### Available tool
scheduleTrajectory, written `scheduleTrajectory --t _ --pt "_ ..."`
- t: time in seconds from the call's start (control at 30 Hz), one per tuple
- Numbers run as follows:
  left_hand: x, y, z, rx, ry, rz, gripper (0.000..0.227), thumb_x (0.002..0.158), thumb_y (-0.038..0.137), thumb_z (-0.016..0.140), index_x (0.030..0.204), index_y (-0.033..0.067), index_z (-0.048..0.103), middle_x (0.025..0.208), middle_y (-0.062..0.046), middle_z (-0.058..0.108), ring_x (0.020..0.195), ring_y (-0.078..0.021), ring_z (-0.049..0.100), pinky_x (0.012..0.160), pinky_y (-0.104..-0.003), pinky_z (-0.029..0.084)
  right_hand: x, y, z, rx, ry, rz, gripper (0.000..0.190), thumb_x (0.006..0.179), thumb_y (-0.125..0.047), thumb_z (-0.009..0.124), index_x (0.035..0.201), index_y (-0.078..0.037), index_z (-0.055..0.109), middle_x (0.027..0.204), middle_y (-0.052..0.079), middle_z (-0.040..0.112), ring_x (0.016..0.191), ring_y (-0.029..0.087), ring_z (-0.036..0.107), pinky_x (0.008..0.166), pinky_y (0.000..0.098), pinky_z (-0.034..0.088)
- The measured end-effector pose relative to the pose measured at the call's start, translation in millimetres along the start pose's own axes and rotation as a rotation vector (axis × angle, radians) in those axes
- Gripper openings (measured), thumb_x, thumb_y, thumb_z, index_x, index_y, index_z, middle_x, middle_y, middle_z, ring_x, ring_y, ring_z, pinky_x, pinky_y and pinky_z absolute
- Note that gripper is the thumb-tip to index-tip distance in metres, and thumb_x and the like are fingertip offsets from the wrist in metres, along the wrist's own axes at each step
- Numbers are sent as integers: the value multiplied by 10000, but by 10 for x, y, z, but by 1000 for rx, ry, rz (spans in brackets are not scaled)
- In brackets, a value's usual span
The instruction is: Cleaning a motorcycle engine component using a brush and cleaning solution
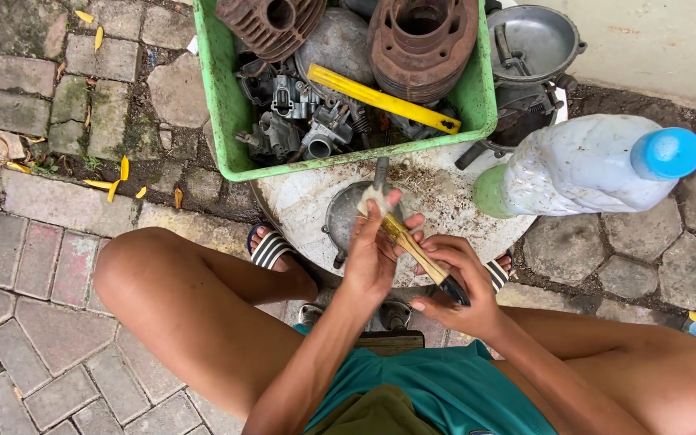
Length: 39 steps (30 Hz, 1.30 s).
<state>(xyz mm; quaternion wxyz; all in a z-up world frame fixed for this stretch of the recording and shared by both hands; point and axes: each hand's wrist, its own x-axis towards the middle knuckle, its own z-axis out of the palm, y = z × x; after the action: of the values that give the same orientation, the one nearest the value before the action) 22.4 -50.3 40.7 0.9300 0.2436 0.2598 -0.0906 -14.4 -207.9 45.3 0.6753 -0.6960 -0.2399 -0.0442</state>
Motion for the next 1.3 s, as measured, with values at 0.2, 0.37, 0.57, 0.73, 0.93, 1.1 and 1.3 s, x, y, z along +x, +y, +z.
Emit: scheduleTrajectory --t 0.2,0.37,0.57,0.73,0.93,1.1,1.3 --pt "-123 -510 -157 -138 3 -68 519 1011 455 582 1328 43 588 1331 -80 642 1015 -293 741 788 -344 682 128 -33 117 37 301 183 149 1024 -156 578 1110 -47 634 1124 117 569 914 192 624 682 299 563" --pt "-112 -230 -186 56 61 -59 435 981 414 680 1201 48 600 1237 -139 710 869 -239 772 766 -348 681 306 -107 0 67 188 440 208 1047 -151 562 1069 19 681 1042 177 661 747 224 692 680 376 616" --pt "117 316 -530 469 162 31 474 887 322 815 1199 19 625 1071 -150 741 858 -274 770 728 -386 664 742 -193 123 19 120 525 217 1025 -100 591 1046 66 729 980 202 714 723 279 732 687 418 649" --pt "-4 1051 -383 1469 78 81 390 902 231 757 1241 76 644 1190 -182 703 1118 -400 697 907 -528 595 985 -169 251 -147 -16 542 210 1028 -123 602 1009 12 762 722 168 710 640 234 731 636 366 623" --pt "47 854 -632 1943 -48 -54 588 890 276 762 1394 54 558 1266 -219 638 1171 -429 645 891 -595 561 995 5 289 -204 -136 498 128 914 -65 743 1025 -38 802 842 159 763 690 165 731 587 327 623" --pt "-11 792 -493 1923 59 55 573 889 193 770 1352 -53 536 1269 -295 597 1183 -490 599 868 -604 570 969 155 224 -394 -320 256 282 929 19 640 1200 38 715 1032 238 714 826 317 726 655 389 619" --pt "-12 858 -497 1899 84 -1 563 893 106 759 1388 -45 538 1271 -273 612 1200 -423 610 913 -543 564 904 32 361 -258 -600 247 294 886 25 619 1164 51 711 1021 255 720 853 352 736 693 438 642"
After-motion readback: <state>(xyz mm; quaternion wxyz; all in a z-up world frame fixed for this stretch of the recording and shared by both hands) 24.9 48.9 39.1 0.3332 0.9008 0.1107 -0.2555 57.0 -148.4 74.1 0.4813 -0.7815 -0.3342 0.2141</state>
